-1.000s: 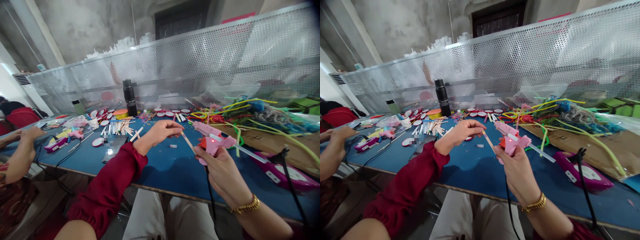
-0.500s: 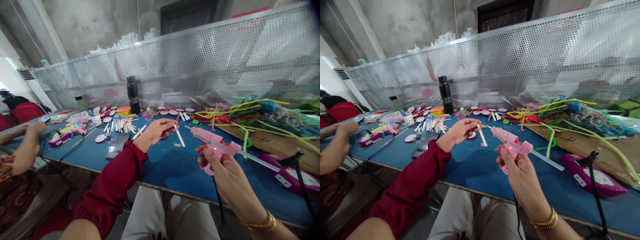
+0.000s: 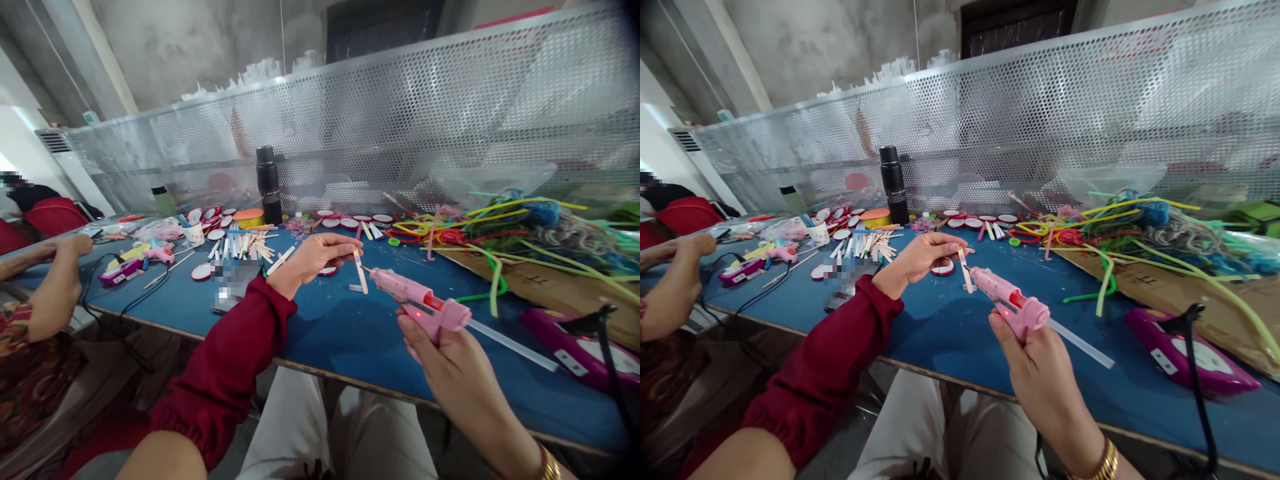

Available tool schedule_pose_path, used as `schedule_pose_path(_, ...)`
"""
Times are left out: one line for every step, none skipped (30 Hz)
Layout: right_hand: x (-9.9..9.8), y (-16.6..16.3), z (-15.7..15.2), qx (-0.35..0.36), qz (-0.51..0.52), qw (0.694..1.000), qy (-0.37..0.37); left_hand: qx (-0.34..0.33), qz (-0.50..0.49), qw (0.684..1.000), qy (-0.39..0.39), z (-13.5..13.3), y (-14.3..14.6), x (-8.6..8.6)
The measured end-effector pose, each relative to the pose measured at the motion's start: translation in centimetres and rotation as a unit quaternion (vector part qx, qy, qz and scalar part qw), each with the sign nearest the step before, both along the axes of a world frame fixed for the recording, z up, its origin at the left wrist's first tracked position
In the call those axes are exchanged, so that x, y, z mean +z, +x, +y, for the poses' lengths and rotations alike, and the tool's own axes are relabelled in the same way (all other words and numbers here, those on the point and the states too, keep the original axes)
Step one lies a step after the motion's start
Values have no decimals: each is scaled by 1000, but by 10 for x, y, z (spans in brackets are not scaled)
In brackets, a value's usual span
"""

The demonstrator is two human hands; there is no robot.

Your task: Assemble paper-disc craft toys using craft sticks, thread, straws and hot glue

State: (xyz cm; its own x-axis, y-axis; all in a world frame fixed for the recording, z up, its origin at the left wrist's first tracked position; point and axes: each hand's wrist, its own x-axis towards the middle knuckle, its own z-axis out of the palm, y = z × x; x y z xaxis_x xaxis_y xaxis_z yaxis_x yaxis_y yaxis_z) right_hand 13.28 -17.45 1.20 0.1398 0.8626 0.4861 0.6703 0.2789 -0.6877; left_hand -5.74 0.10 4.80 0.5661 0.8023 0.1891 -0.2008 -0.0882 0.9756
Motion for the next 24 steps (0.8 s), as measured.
schedule_pose_path(0, 0, 1, 1, -6, 1000, 0, 0, 1, 1000, 3, 0, 0, 0)
schedule_pose_path(0, 0, 1, 1, -9, 1000, -4, -1, 3, 1000, 5, 0, 0, 0)
schedule_pose_path(-1, 0, 2, 0, -8, 1000, -9, -1, 6, 1000, 6, 0, 0, 0)
schedule_pose_path(-1, 0, 2, -4, -3, 1000, -14, -1, 8, 1000, 6, 0, 0, 0)
schedule_pose_path(-3, 1, 2, -8, 2, 1000, -19, -1, 10, 1000, 7, 0, 0, 0)
schedule_pose_path(-3, 1, 2, -11, 7, 1000, -24, -1, 11, 1000, 7, -1, 0, 1)
schedule_pose_path(-4, 1, 3, -14, 10, 999, -27, -1, 12, 1000, 8, -1, 0, 1)
schedule_pose_path(-5, 2, 3, -16, 11, 999, -30, -1, 13, 1000, 9, -1, 0, 1)
schedule_pose_path(-5, 2, 3, -17, 11, 999, -31, -1, 14, 1000, 9, -2, 0, 1)
schedule_pose_path(-6, 2, 3, -18, 11, 999, -33, -2, 14, 1000, 10, -2, 0, 1)
schedule_pose_path(-6, 2, 3, -17, 10, 999, -33, -3, 13, 1000, 10, -2, 0, 2)
schedule_pose_path(-5, 2, 3, -15, 10, 999, -31, -3, 12, 1000, 9, -2, 0, 2)
schedule_pose_path(-5, 1, 3, -12, 12, 999, -28, -2, 10, 1000, 6, -2, 0, 2)
schedule_pose_path(-5, 1, 3, -7, 14, 1000, -23, 0, 7, 1000, 2, -2, 0, 2)
schedule_pose_path(-6, 1, 3, -3, 16, 1000, -18, 1, 3, 1000, -3, -3, 0, 2)
schedule_pose_path(-6, 1, 3, 0, 19, 1000, -14, 3, 0, 1000, -8, -3, 0, 3)
schedule_pose_path(-6, 1, 3, 3, 22, 1000, -12, 4, -5, 1000, -14, -3, 0, 3)
schedule_pose_path(-7, 1, 3, 5, 25, 1000, -12, 5, -11, 1000, -20, -3, 0, 3)
schedule_pose_path(-7, 1, 3, 6, 28, 1000, -13, 7, -17, 999, -27, -4, 0, 4)
schedule_pose_path(-7, 1, 2, 8, 30, 999, -13, 9, -22, 999, -34, -4, 0, 4)
schedule_pose_path(-7, 1, 2, 10, 32, 999, -13, 11, -27, 999, -42, -4, 1, 5)
schedule_pose_path(-7, 0, 1, 11, 34, 999, -10, 14, -31, 998, -49, -5, 1, 6)
schedule_pose_path(-7, 0, 1, 10, 37, 999, -3, 17, -35, 998, -54, -5, 1, 6)
schedule_pose_path(-7, 0, 0, 8, 40, 999, 5, 20, -37, 997, -60, -5, 1, 7)
